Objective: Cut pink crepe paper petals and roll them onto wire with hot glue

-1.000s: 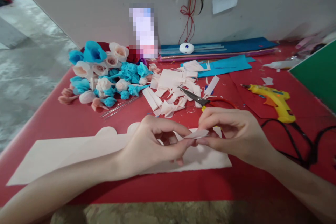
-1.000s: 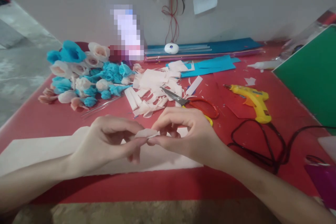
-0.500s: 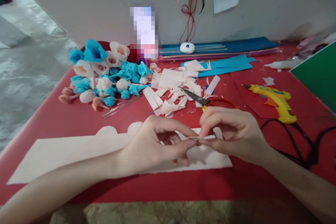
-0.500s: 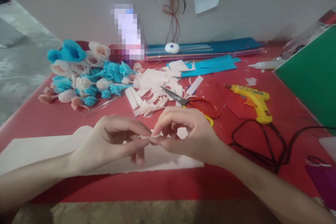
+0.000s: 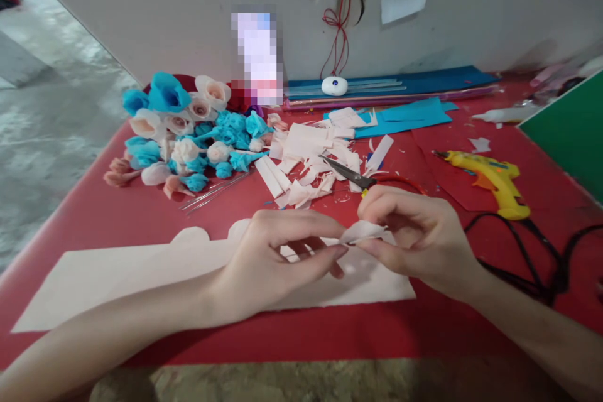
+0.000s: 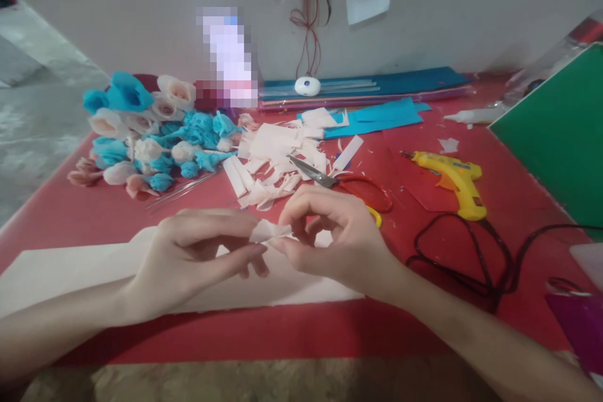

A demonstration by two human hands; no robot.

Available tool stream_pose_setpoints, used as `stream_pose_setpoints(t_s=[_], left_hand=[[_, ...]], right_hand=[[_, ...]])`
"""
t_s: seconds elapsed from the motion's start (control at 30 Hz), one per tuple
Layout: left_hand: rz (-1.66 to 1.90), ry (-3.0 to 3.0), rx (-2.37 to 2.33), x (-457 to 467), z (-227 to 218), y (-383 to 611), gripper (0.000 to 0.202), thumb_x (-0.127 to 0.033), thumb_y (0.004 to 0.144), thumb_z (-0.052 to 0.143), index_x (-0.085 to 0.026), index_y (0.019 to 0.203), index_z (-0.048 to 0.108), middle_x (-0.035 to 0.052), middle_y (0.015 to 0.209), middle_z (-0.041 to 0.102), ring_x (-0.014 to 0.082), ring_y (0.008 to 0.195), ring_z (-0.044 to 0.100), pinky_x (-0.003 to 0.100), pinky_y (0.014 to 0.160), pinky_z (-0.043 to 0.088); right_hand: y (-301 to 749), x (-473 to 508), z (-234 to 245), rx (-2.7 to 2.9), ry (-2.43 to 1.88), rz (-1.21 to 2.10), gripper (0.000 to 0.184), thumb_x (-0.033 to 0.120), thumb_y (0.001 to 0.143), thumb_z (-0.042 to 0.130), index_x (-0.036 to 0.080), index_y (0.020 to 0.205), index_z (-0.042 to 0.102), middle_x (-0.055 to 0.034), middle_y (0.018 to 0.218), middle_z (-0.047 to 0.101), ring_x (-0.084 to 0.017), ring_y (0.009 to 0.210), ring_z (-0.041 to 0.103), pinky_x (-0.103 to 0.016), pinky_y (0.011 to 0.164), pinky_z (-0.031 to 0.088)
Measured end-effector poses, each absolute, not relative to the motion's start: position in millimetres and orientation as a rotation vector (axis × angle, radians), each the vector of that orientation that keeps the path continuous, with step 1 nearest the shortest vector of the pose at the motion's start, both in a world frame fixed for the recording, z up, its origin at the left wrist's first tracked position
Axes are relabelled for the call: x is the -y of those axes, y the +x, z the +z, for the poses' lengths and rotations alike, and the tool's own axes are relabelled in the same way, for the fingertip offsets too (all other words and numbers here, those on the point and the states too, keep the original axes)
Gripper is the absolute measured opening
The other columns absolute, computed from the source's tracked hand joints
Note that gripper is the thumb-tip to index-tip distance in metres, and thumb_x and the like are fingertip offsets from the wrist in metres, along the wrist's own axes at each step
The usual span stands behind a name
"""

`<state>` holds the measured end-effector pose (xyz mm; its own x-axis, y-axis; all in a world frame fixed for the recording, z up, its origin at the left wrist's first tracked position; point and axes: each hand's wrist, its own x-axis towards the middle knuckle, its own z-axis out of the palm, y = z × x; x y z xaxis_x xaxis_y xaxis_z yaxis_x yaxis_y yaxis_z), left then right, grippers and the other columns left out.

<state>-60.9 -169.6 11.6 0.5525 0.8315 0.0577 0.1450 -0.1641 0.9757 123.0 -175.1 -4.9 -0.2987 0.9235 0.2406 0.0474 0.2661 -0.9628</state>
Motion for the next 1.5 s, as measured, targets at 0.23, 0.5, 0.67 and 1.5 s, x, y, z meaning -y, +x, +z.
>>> stream_pose_setpoints(t_s=[0.23, 0.5, 0.67, 1.5], left_hand=[[0.797, 1.710, -0.839, 167.1, 9.5, -62.5, 0.007, -0.013, 0.073, 0.064, -0.017, 0.077, 0.067, 0.0012, 0.067, 0.067, 0.0123, 0.058, 0.064, 0.020, 0.052, 0.052], [0.745, 1.568, -0.865, 167.2, 13.8, -61.6, 0.006, -0.015, 0.075, 0.062, -0.018, 0.072, 0.066, -0.0025, 0.057, 0.064, 0.0098, 0.044, 0.062, 0.016, 0.041, 0.050], [0.674, 1.394, -0.879, 167.7, 11.8, -61.4, 0.007, -0.021, 0.076, 0.062, -0.017, 0.070, 0.064, -0.0023, 0.049, 0.063, 0.0135, 0.042, 0.063, 0.019, 0.039, 0.051], [0.838, 1.858, -0.924, 162.1, 9.3, -59.9, 0.006, -0.015, 0.073, 0.065, -0.018, 0.077, 0.068, 0.0013, 0.077, 0.070, 0.0142, 0.074, 0.064, 0.024, 0.072, 0.050]], right_hand=[[117.0, 181.3, -0.2, 1.525, -0.990, 1.268, 0.013, 0.012, 0.068, 0.062, 0.017, 0.063, 0.051, 0.0026, 0.063, 0.046, -0.008, 0.057, 0.045, -0.020, 0.047, 0.037], [115.6, 179.2, 0.9, 1.451, -1.045, 1.284, 0.010, 0.018, 0.066, 0.068, 0.016, 0.066, 0.058, 0.0024, 0.063, 0.050, -0.007, 0.056, 0.048, -0.018, 0.046, 0.037], [114.1, 180.4, -0.7, 1.439, -0.986, 1.210, 0.004, 0.015, 0.065, 0.070, 0.016, 0.065, 0.066, 0.0013, 0.060, 0.054, -0.008, 0.053, 0.047, -0.020, 0.043, 0.034], [112.6, 182.0, -3.4, 1.379, -1.143, 1.227, 0.008, 0.019, 0.069, 0.064, 0.015, 0.065, 0.058, 0.0011, 0.059, 0.053, -0.009, 0.055, 0.049, -0.020, 0.046, 0.038]])
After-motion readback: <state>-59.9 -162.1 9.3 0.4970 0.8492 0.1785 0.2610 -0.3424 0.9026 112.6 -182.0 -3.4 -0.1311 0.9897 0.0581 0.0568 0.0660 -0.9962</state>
